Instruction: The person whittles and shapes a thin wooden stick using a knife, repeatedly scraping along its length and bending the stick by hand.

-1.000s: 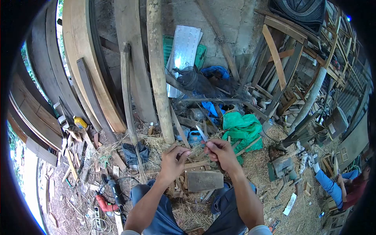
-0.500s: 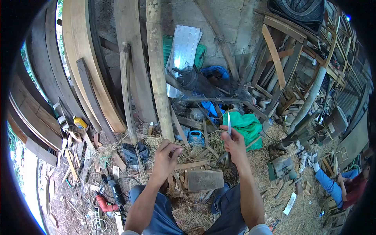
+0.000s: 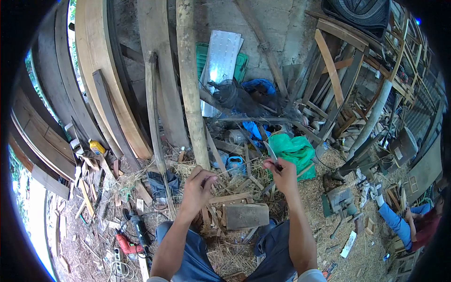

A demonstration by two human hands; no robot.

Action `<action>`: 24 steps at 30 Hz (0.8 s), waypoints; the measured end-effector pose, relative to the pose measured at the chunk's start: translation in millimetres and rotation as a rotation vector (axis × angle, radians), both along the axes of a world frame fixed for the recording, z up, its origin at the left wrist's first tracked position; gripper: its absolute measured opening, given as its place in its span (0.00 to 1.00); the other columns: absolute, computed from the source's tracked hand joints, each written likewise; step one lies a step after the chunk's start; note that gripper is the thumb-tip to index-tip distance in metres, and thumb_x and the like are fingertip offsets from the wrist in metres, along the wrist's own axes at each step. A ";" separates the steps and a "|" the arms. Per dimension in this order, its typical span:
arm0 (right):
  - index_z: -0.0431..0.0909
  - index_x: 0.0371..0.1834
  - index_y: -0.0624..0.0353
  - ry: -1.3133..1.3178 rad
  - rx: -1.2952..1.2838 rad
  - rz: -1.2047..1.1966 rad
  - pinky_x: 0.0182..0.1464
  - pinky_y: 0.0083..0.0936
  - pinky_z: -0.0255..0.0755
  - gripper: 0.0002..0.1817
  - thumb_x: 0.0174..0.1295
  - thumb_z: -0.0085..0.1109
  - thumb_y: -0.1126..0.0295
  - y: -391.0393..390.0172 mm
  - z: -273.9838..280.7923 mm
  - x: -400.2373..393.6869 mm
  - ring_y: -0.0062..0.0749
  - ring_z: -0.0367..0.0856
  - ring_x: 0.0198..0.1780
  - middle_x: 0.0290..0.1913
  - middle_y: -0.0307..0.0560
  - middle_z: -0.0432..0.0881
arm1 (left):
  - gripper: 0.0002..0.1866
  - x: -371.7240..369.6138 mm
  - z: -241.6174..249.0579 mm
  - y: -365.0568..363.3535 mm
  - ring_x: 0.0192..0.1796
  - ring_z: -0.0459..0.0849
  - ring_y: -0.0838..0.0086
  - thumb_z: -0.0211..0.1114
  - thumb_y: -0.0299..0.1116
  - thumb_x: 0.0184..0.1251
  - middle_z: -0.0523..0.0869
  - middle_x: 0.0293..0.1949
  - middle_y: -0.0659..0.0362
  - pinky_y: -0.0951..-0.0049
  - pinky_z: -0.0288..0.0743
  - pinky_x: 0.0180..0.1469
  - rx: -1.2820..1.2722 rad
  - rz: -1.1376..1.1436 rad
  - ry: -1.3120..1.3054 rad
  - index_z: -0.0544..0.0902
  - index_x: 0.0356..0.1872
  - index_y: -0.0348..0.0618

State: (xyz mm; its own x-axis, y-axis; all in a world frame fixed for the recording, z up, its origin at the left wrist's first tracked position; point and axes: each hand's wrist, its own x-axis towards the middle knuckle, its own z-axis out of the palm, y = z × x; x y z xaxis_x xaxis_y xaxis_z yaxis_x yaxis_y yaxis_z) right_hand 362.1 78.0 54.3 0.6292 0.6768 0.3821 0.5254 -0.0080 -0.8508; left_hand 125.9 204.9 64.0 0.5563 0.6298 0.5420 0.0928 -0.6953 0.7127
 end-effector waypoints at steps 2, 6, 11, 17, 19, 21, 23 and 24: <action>0.82 0.35 0.64 -0.079 -0.188 0.004 0.33 0.25 0.73 0.05 0.56 0.64 0.75 -6.8 12.4 -1.4 0.30 0.85 0.30 0.26 0.50 0.85 | 0.05 0.5 -0.5 -0.8 0.27 0.78 0.66 0.66 0.19 0.56 0.75 0.28 0.55 0.70 0.70 0.29 -0.047 0.002 -0.020 0.82 0.34 0.36; 0.82 0.35 0.64 -0.111 -0.035 0.072 0.31 0.27 0.72 0.05 0.56 0.64 0.75 -2.4 -1.4 2.6 0.32 0.85 0.28 0.25 0.49 0.84 | 0.05 -0.5 -2.6 0.1 0.28 0.79 0.67 0.66 0.20 0.57 0.75 0.28 0.55 0.70 0.71 0.29 -0.051 -0.005 0.008 0.82 0.34 0.36; 0.80 0.34 0.65 -0.223 -0.006 -0.243 0.27 0.28 0.69 0.07 0.60 0.62 0.71 -4.3 -0.2 14.7 0.30 0.81 0.23 0.22 0.46 0.83 | 0.05 -1.8 -0.8 -1.4 0.28 0.79 0.67 0.66 0.20 0.57 0.75 0.28 0.55 0.70 0.71 0.30 0.001 -0.015 0.074 0.82 0.34 0.36; 0.79 0.41 0.64 0.116 0.071 -0.116 0.24 0.18 0.63 0.15 0.67 0.55 0.61 -5.5 -7.4 23.1 0.15 0.72 0.23 0.23 0.37 0.80 | 0.05 -2.6 -0.6 0.7 0.28 0.79 0.67 0.66 0.20 0.56 0.75 0.29 0.55 0.71 0.71 0.29 -0.042 0.004 -0.004 0.81 0.33 0.36; 0.77 0.52 0.62 0.375 0.063 0.111 0.25 0.13 0.59 0.19 0.71 0.49 0.57 -5.0 -3.1 4.5 0.12 0.68 0.24 0.27 0.34 0.76 | 0.05 -1.3 -3.1 -1.5 0.28 0.79 0.67 0.67 0.20 0.56 0.76 0.29 0.55 0.72 0.71 0.29 -0.036 0.002 0.070 0.81 0.33 0.36; 0.76 0.53 0.62 0.558 0.037 0.246 0.25 0.13 0.57 0.18 0.71 0.49 0.59 -5.4 5.5 -19.2 0.11 0.65 0.23 0.27 0.34 0.76 | 0.05 1.0 -2.0 -3.3 0.28 0.79 0.68 0.67 0.20 0.56 0.76 0.29 0.55 0.72 0.71 0.29 -0.041 0.003 0.053 0.81 0.33 0.36; 0.76 0.53 0.62 0.740 0.012 0.379 0.24 0.12 0.56 0.18 0.71 0.48 0.60 -3.0 11.2 -33.0 0.11 0.62 0.22 0.28 0.34 0.76 | 0.05 2.4 -0.6 -4.7 0.27 0.78 0.69 0.67 0.20 0.56 0.76 0.29 0.56 0.72 0.71 0.29 -0.045 -0.001 0.038 0.81 0.33 0.36; 0.76 0.53 0.62 0.765 0.015 0.441 0.23 0.12 0.55 0.17 0.71 0.48 0.61 -1.1 14.3 -36.5 0.11 0.60 0.21 0.28 0.34 0.75 | 0.05 3.0 0.4 -5.3 0.27 0.78 0.70 0.67 0.21 0.56 0.76 0.28 0.56 0.72 0.71 0.30 -0.059 -0.013 0.024 0.81 0.33 0.36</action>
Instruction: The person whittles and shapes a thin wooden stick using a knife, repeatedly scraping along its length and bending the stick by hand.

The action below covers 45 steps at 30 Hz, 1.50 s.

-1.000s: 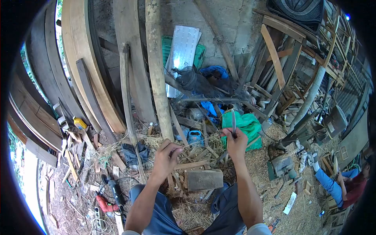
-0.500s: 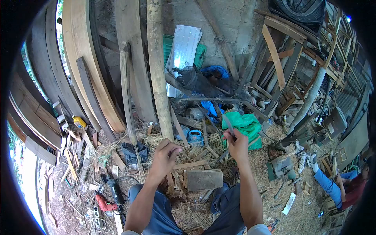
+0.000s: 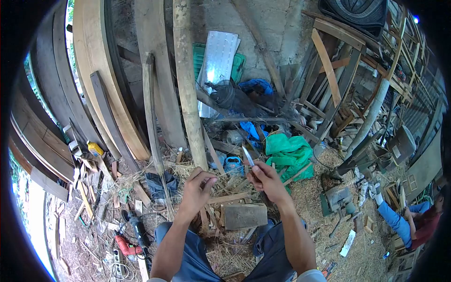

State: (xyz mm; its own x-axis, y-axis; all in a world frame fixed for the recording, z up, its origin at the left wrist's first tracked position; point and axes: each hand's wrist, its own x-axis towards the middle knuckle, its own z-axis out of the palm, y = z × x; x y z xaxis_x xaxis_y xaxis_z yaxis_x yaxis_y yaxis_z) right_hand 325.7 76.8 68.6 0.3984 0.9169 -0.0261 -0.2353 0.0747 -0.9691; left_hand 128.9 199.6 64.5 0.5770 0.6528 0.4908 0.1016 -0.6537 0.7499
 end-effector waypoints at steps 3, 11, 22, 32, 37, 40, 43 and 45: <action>0.77 0.52 0.63 0.049 0.034 0.064 0.22 0.12 0.53 0.15 0.70 0.50 0.64 1.7 -0.5 4.5 0.11 0.59 0.20 0.28 0.33 0.75 | 0.05 0.1 0.7 0.7 0.28 0.77 0.73 0.68 0.21 0.56 0.77 0.28 0.57 0.74 0.70 0.32 -0.051 -0.037 -0.001 0.82 0.34 0.36; 0.79 0.48 0.65 0.201 0.025 0.019 0.20 0.12 0.51 0.13 0.67 0.55 0.67 1.9 -2.9 17.1 0.11 0.58 0.19 0.28 0.35 0.77 | 0.04 0.5 -11.1 0.9 0.33 0.77 0.79 0.67 0.23 0.59 0.81 0.30 0.60 0.78 0.70 0.38 -0.306 -0.149 0.019 0.82 0.35 0.34; 0.75 0.55 0.60 0.143 0.106 -0.223 0.18 0.11 0.49 0.15 0.67 0.54 0.68 -14.8 -2.7 43.7 0.11 0.59 0.18 0.27 0.34 0.75 | 0.05 -13.8 -17.5 14.5 0.33 0.77 0.81 0.66 0.27 0.62 0.82 0.30 0.60 0.78 0.70 0.37 -0.380 -0.108 0.082 0.83 0.36 0.36; 0.78 0.49 0.65 0.156 0.081 -0.016 0.20 0.13 0.51 0.13 0.67 0.55 0.68 0.6 -1.0 16.5 0.12 0.60 0.19 0.26 0.34 0.74 | 0.05 3.6 -22.5 5.9 0.35 0.77 0.83 0.65 0.27 0.64 0.83 0.31 0.62 0.79 0.70 0.41 -0.450 -0.209 0.080 0.82 0.35 0.34; 0.79 0.46 0.64 0.178 0.087 -0.266 0.19 0.13 0.51 0.12 0.68 0.54 0.67 0.7 -14.4 48.6 0.12 0.59 0.19 0.26 0.33 0.73 | 0.06 4.8 -15.8 -1.0 0.35 0.79 0.80 0.66 0.28 0.63 0.85 0.32 0.58 0.75 0.73 0.40 -0.476 -0.214 0.132 0.83 0.37 0.36; 0.78 0.46 0.62 0.146 0.205 -0.525 0.19 0.12 0.51 0.12 0.68 0.55 0.65 -22.6 -21.6 93.8 0.12 0.59 0.19 0.26 0.32 0.73 | 0.07 -9.4 -35.3 18.5 0.34 0.79 0.80 0.65 0.29 0.64 0.85 0.31 0.59 0.76 0.73 0.40 -0.476 -0.176 0.059 0.83 0.37 0.35; 0.77 0.47 0.61 0.103 0.206 -0.432 0.19 0.11 0.52 0.13 0.67 0.55 0.63 -11.7 -19.9 65.3 0.11 0.60 0.20 0.26 0.32 0.73 | 0.08 3.3 -27.5 8.4 0.32 0.78 0.81 0.66 0.30 0.64 0.84 0.29 0.59 0.77 0.72 0.38 -0.488 -0.182 -0.005 0.83 0.37 0.35; 0.76 0.49 0.61 0.090 0.108 -0.246 0.20 0.11 0.53 0.14 0.67 0.55 0.63 -5.7 -15.9 24.3 0.11 0.61 0.21 0.27 0.32 0.74 | 0.08 6.7 -31.1 6.0 0.32 0.77 0.81 0.66 0.30 0.63 0.84 0.28 0.59 0.78 0.71 0.36 -0.496 -0.179 0.004 0.83 0.37 0.35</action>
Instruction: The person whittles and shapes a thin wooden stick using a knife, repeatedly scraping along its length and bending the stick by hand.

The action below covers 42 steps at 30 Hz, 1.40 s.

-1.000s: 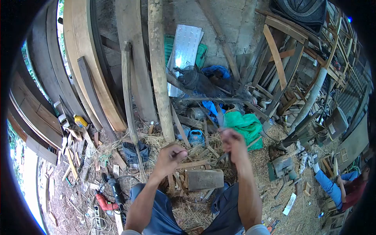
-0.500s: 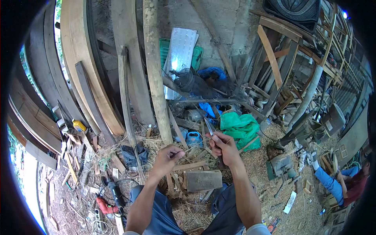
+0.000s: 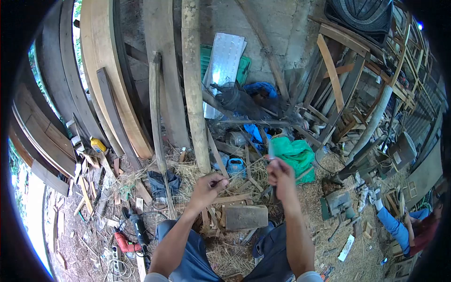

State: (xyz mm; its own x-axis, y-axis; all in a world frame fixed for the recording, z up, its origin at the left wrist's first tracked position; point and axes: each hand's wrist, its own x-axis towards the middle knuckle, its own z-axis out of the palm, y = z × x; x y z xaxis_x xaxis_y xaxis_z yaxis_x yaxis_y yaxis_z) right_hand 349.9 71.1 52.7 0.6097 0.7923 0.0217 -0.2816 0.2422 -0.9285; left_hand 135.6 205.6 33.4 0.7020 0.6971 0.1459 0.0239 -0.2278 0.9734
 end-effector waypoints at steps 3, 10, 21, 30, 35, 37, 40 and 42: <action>0.76 0.50 0.63 -0.007 -0.089 0.169 0.21 0.12 0.54 0.15 0.67 0.56 0.63 11.3 9.4 -46.4 0.12 0.62 0.21 0.26 0.32 0.74 | 0.07 7.4 4.6 -5.1 0.33 0.78 0.81 0.65 0.29 0.64 0.83 0.29 0.60 0.78 0.71 0.38 0.025 0.022 0.025 0.83 0.37 0.34; 0.78 0.42 0.64 0.061 -0.112 0.355 0.21 0.13 0.53 0.10 0.68 0.55 0.66 20.3 1.6 -56.0 0.13 0.61 0.21 0.24 0.34 0.72 | 0.05 17.9 -1.0 -13.4 0.33 0.78 0.82 0.64 0.27 0.65 0.83 0.30 0.61 0.78 0.71 0.38 0.068 0.022 -0.053 0.82 0.36 0.35; 0.79 0.46 0.65 -0.001 -0.146 0.111 0.19 0.12 0.50 0.12 0.68 0.53 0.67 8.8 11.1 3.4 0.10 0.57 0.19 0.26 0.31 0.72 | 0.03 5.6 22.2 -29.5 0.29 0.80 0.63 0.66 0.22 0.58 0.79 0.30 0.53 0.69 0.72 0.33 0.460 0.202 0.005 0.83 0.34 0.36; 0.78 0.49 0.64 0.141 -0.210 0.367 0.21 0.14 0.54 0.13 0.68 0.54 0.67 21.1 -3.7 -58.3 0.13 0.60 0.20 0.26 0.35 0.75 | 0.05 13.6 15.5 -27.6 0.30 0.79 0.55 0.64 0.20 0.58 0.76 0.30 0.52 0.63 0.72 0.31 0.584 0.223 -0.051 0.81 0.35 0.37; 0.77 0.51 0.64 0.188 -0.178 0.302 0.21 0.14 0.54 0.15 0.67 0.56 0.65 16.3 0.4 -37.4 0.13 0.60 0.20 0.24 0.32 0.71 | 0.05 9.8 17.1 -27.4 0.31 0.79 0.54 0.63 0.18 0.58 0.75 0.31 0.51 0.62 0.73 0.32 0.624 0.212 -0.064 0.80 0.35 0.37; 0.77 0.49 0.63 0.216 -0.128 0.297 0.21 0.14 0.53 0.15 0.67 0.57 0.64 15.4 2.6 -34.1 0.13 0.60 0.20 0.25 0.33 0.74 | 0.05 9.6 15.9 -27.6 0.30 0.80 0.59 0.64 0.18 0.57 0.77 0.30 0.52 0.67 0.73 0.32 0.587 0.221 -0.038 0.81 0.35 0.36; 0.77 0.44 0.63 0.201 -0.165 0.359 0.21 0.14 0.54 0.12 0.66 0.58 0.64 16.1 -0.6 -50.6 0.13 0.60 0.20 0.26 0.35 0.76 | 0.06 10.5 17.7 -28.2 0.31 0.80 0.59 0.64 0.17 0.57 0.77 0.30 0.52 0.67 0.73 0.33 0.648 0.214 -0.040 0.81 0.35 0.36; 0.76 0.42 0.62 0.204 -0.174 0.364 0.21 0.14 0.54 0.11 0.66 0.58 0.64 18.0 1.8 -52.1 0.13 0.61 0.20 0.26 0.36 0.77 | 0.06 11.0 16.0 -30.9 0.31 0.80 0.59 0.64 0.17 0.57 0.77 0.30 0.52 0.66 0.73 0.33 0.626 0.208 -0.044 0.81 0.35 0.36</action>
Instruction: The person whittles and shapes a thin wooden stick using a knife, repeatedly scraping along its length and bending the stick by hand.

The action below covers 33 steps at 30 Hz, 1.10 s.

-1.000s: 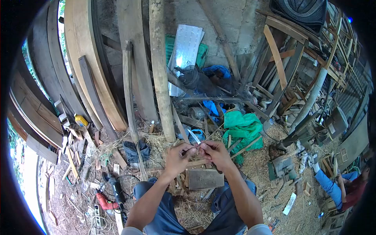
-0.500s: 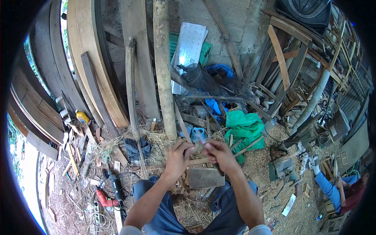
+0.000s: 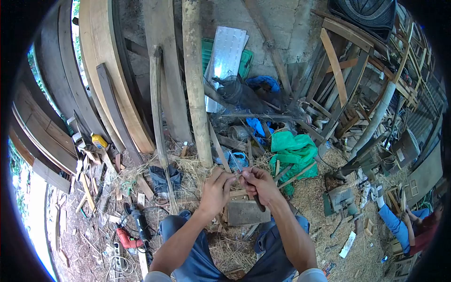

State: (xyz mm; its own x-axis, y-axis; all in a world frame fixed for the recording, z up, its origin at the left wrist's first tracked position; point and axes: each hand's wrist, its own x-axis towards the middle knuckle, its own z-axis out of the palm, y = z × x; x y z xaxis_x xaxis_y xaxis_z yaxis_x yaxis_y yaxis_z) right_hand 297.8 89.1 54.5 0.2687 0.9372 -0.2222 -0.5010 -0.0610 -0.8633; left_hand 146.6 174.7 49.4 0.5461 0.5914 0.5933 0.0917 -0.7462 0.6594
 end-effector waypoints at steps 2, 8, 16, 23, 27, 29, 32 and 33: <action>0.75 0.38 0.62 0.010 -0.030 -0.029 0.20 0.14 0.54 0.09 0.66 0.58 0.66 1.0 1.3 -0.3 0.13 0.61 0.20 0.25 0.37 0.77 | 0.06 -0.8 -0.4 -1.4 0.32 0.81 0.59 0.63 0.17 0.57 0.77 0.30 0.52 0.66 0.73 0.34 -0.021 -0.015 -0.009 0.81 0.35 0.36; 0.76 0.36 0.63 -0.052 0.023 -0.104 0.18 0.14 0.52 0.08 0.65 0.58 0.69 -7.9 -3.8 53.1 0.13 0.61 0.19 0.27 0.38 0.77 | 0.04 -8.7 0.9 1.0 0.33 0.81 0.58 0.64 0.19 0.57 0.77 0.32 0.52 0.66 0.74 0.35 -0.073 0.001 0.054 0.81 0.33 0.36; 0.76 0.42 0.63 -0.201 0.035 -0.480 0.18 0.13 0.53 0.09 0.65 0.57 0.69 -16.9 -28.1 99.3 0.14 0.62 0.20 0.29 0.39 0.77 | 0.02 -13.7 -6.7 21.1 0.32 0.80 0.64 0.64 0.22 0.59 0.79 0.31 0.53 0.69 0.72 0.34 -0.005 0.005 0.090 0.81 0.32 0.36; 0.75 0.42 0.61 -0.091 -0.015 -0.444 0.18 0.15 0.53 0.08 0.66 0.56 0.69 -32.0 -27.5 88.6 0.16 0.61 0.18 0.28 0.39 0.75 | 0.05 -4.7 -28.6 41.8 0.28 0.75 0.81 0.64 0.28 0.65 0.80 0.29 0.65 0.75 0.70 0.32 -0.929 -0.140 -0.351 0.81 0.36 0.38; 0.74 0.45 0.62 -0.149 -0.049 -0.178 0.18 0.15 0.54 0.09 0.67 0.55 0.69 -14.0 -19.1 33.7 0.16 0.60 0.19 0.28 0.41 0.76 | 0.08 14.0 -38.4 46.9 0.32 0.74 0.84 0.63 0.33 0.68 0.79 0.29 0.67 0.81 0.68 0.37 -0.827 -0.085 -0.404 0.79 0.39 0.39; 0.72 0.51 0.64 -0.146 -0.010 -0.120 0.18 0.15 0.54 0.13 0.67 0.55 0.69 -8.6 -22.1 18.0 0.16 0.61 0.18 0.28 0.42 0.77 | 0.08 21.2 -41.1 44.0 0.33 0.74 0.84 0.64 0.33 0.67 0.80 0.30 0.65 0.82 0.67 0.38 -0.788 -0.100 -0.440 0.78 0.39 0.39; 0.68 0.57 0.66 -0.248 -0.009 -0.049 0.19 0.14 0.53 0.18 0.68 0.53 0.68 -8.0 -14.0 1.9 0.14 0.61 0.19 0.30 0.44 0.77 | 0.06 31.6 -38.1 35.4 0.32 0.77 0.81 0.63 0.30 0.67 0.81 0.28 0.64 0.79 0.70 0.37 -0.678 -0.064 -0.463 0.77 0.38 0.39; 0.68 0.58 0.67 -0.281 -0.029 -0.017 0.19 0.14 0.54 0.19 0.68 0.54 0.68 -8.2 -12.8 -0.9 0.14 0.61 0.20 0.31 0.44 0.78 | 0.06 33.1 -38.4 32.9 0.33 0.77 0.82 0.63 0.29 0.66 0.81 0.30 0.64 0.81 0.69 0.37 -0.702 -0.076 -0.459 0.77 0.38 0.38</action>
State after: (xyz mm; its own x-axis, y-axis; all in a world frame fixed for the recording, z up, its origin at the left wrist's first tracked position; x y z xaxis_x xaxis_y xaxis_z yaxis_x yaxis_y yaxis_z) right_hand 296.9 80.9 41.7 0.3395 0.9264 -0.1631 -0.2435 -0.0809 -0.9665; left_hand 179.7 207.6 11.1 0.3933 0.8775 0.2746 -0.3327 -0.1426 0.9322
